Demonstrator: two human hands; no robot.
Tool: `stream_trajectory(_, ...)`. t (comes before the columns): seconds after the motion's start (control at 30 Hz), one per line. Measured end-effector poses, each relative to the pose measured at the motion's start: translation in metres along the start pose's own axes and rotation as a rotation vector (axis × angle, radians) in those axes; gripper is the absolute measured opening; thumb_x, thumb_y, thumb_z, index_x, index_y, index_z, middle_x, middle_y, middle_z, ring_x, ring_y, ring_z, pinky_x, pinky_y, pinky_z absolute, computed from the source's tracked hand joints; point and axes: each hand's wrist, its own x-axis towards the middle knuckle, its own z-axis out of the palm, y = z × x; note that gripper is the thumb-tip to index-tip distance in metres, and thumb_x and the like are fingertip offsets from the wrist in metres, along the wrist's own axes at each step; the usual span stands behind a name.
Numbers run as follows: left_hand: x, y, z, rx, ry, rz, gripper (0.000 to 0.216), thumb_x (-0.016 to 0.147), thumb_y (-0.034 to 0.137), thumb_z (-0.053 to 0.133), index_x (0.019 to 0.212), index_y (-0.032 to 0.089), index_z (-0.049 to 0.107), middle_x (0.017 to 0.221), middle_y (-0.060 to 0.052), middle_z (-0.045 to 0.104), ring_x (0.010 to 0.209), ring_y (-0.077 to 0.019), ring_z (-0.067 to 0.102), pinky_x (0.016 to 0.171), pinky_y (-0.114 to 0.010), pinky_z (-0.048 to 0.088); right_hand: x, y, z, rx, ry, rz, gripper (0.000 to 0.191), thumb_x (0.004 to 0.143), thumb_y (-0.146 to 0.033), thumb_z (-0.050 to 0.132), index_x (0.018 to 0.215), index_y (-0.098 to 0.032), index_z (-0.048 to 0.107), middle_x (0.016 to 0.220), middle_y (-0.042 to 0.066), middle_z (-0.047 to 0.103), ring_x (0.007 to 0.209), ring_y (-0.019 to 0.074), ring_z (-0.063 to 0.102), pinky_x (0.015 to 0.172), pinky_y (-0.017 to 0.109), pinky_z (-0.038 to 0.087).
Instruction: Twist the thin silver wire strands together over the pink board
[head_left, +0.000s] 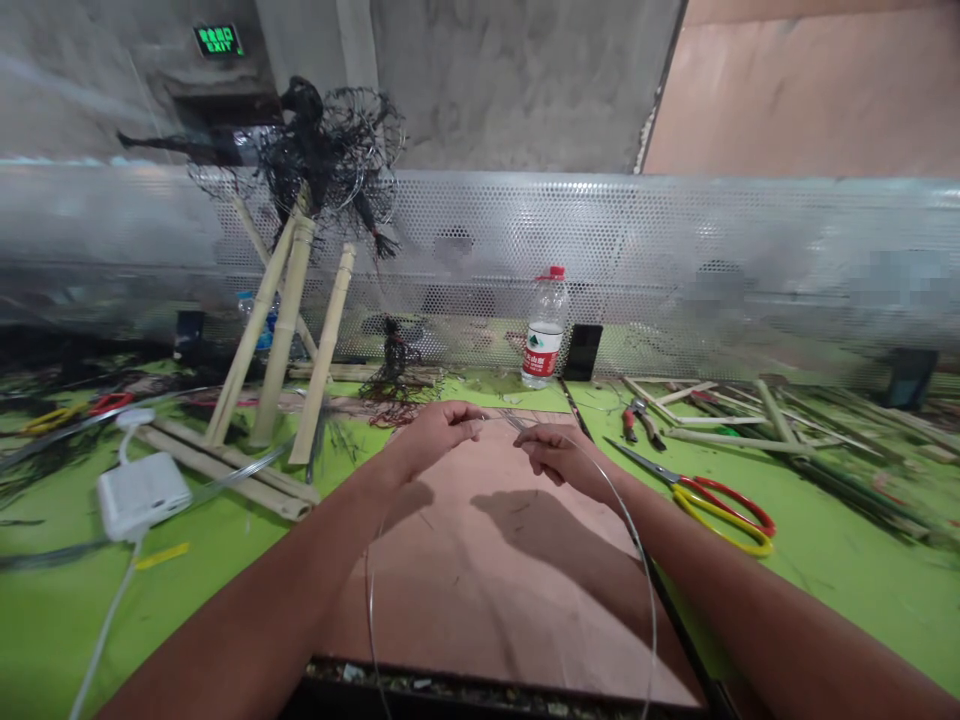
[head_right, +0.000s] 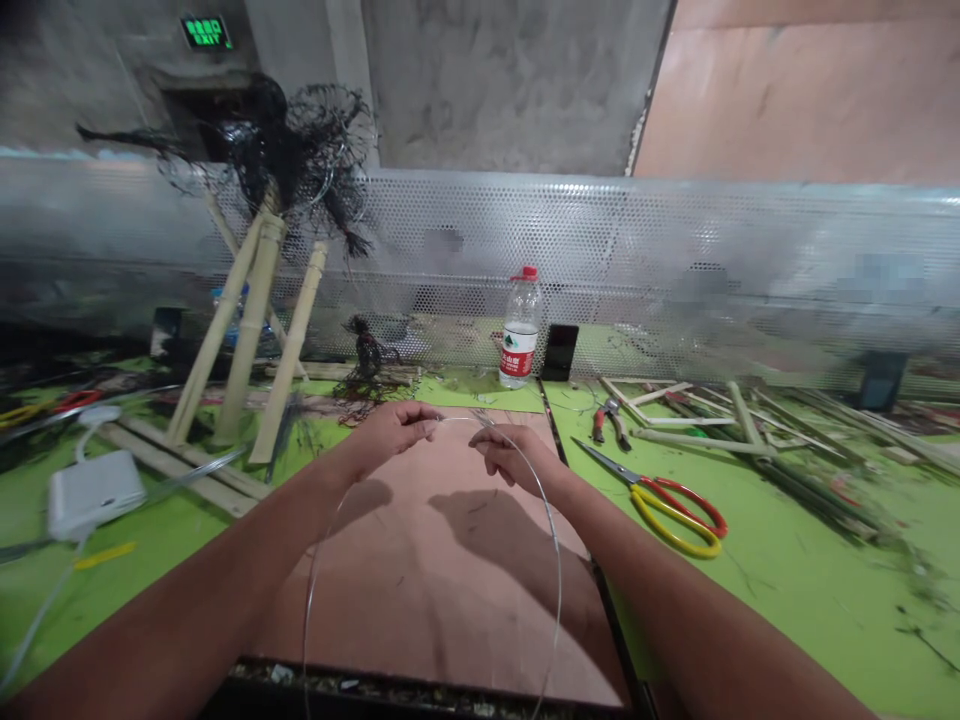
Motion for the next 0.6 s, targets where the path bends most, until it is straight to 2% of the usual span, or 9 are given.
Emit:
stream_trajectory(0.2,0.003,-0.004,0.010,-0.061,0.023,0.035,0.034,0.072,0.040,0.056,0.090,0.012,0.062,0.062,0.000,0.053,0.054,-0.0082,0.044,0.050,-0.020,0.035,-0.001,0.006,0.006,0.125,-0.081,0.010,0.018,0.077,-0.031,0.049,0.087,-0.016,0.051,0.054,-0.003,0.054,0.040,0.0071,0.048,0.039,0.017,0.036)
stream_trajectory(0.6,0.003,-0.002,0.017,-0.060,0.019,0.061,0.031,0.073,0.041,0.054,0.084,0.013,0.062,0.051,0.005,0.042,0.047,-0.0060,0.034,0.046,-0.019,0.028,-0.004,0.001,0.008,0.146,-0.109,-0.013,0.017,0.078,-0.032,0.051,0.085,-0.017,0.049,0.056,-0.002,0.057,0.041,0.0077,0.052,0.041,0.017,0.037)
